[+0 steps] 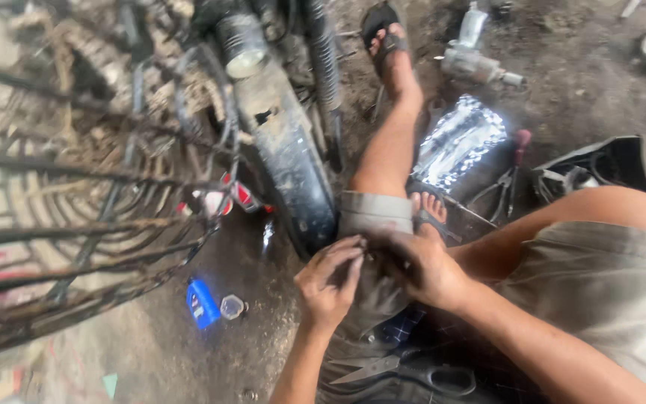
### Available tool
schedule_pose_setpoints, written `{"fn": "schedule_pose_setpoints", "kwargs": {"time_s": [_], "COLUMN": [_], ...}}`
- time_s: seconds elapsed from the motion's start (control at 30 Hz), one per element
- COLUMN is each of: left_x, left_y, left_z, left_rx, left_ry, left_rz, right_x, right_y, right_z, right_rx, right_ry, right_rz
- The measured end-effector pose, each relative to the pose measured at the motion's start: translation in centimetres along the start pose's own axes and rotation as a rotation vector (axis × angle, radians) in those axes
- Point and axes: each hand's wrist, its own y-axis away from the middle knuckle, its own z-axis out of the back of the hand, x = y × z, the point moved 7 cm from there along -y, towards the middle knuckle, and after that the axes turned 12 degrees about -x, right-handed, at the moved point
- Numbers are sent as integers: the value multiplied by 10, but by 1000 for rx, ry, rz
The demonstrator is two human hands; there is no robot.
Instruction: The person sits on a low stool and uses a pair of scissors to cut a small plastic bag containing a motorcycle part. They then remove the part from the bag and manipulate it with their hands.
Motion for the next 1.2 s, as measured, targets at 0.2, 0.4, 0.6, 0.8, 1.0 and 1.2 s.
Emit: {"fn": "schedule_pose_setpoints", "kwargs": {"time_s": [0.2, 0.4, 0.6, 0.8, 1.0, 1.2], "left_x": [2, -8, 0, -4, -1, -17], "left_y": [3, 0, -2, -3, 4, 10], "left_z": [-5, -9, -11, -9, -3, -6], "left_rx": [130, 207, 209, 278, 235, 139], "left_ry": [-88, -103, -125, -116, -97, -154], "left_rz": [-10, 30, 145, 99, 47, -129], "right_x": [-11, -12, -29, -25, -32, -31], "right_y": [32, 29, 25, 10, 16, 15], "right_z": [-12, -5, -2, 5, -4, -6], "right_rx": [220, 144, -3, 9, 82, 95], "right_ry": [-130, -149, -280, -249, -256, -341], "right_rz": [-45, -45, -366, -444, -484, -480]}}
